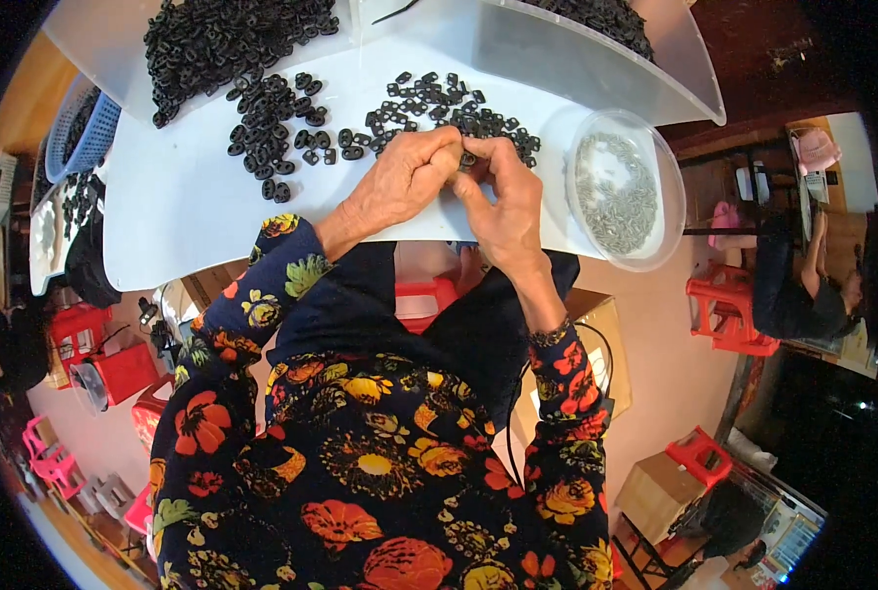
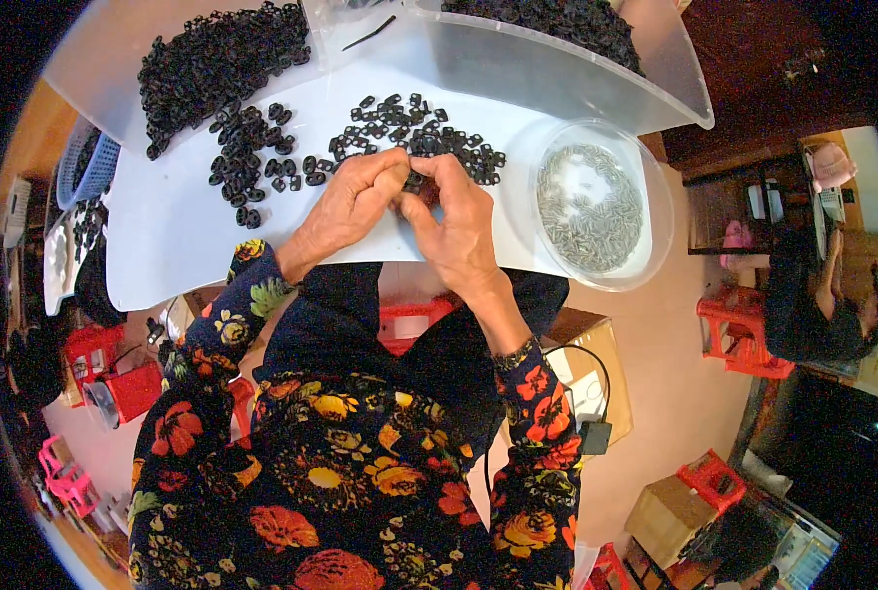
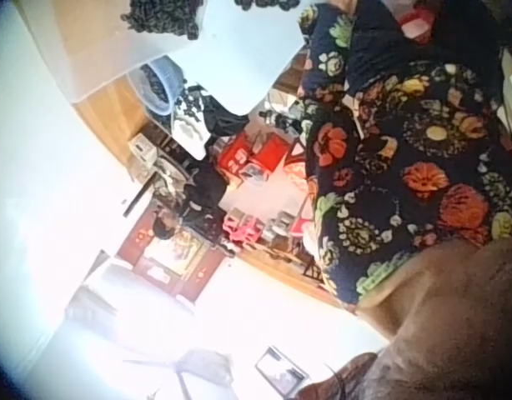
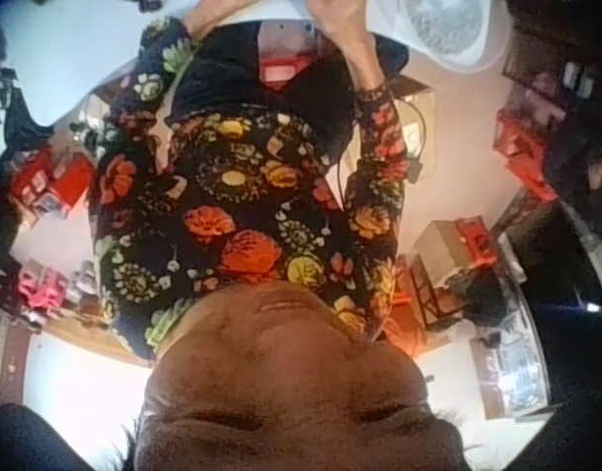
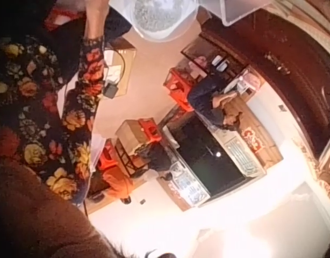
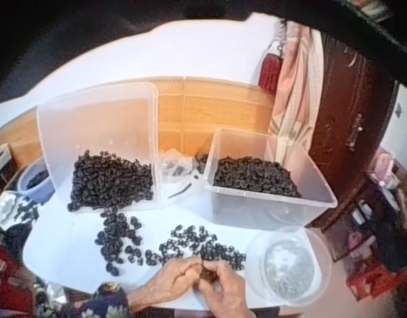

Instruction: The person assembles small black plastic components by hand, inserting tiny silver screws into them.

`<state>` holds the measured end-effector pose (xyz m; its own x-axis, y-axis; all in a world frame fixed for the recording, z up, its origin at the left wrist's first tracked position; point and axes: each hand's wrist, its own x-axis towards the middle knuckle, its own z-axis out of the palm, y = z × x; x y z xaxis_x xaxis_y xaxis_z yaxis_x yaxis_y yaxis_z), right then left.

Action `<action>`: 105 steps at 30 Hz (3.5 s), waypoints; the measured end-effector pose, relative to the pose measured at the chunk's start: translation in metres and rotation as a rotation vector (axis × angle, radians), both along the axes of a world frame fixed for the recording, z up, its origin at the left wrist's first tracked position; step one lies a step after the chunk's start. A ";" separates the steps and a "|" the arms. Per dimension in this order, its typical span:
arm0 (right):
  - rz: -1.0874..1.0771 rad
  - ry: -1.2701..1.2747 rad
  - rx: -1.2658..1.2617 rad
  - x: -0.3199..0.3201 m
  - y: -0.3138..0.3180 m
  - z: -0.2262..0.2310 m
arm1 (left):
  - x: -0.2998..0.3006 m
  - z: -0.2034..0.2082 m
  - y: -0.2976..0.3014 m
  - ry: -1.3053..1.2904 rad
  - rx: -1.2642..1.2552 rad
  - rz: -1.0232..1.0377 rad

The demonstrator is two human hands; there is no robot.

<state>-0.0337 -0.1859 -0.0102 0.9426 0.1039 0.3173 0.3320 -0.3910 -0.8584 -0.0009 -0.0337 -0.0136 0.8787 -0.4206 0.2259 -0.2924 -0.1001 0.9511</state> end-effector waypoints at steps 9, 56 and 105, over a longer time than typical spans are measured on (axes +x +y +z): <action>-0.010 -0.100 -0.080 0.000 -0.001 0.001 | 0.002 0.004 0.000 -0.061 0.061 -0.002; 0.067 0.158 0.423 0.002 -0.008 0.001 | -0.001 -0.001 -0.004 -0.076 0.036 0.001; 0.466 -0.027 -0.370 0.091 0.067 0.029 | -0.045 0.002 -0.002 -0.055 -0.069 -0.005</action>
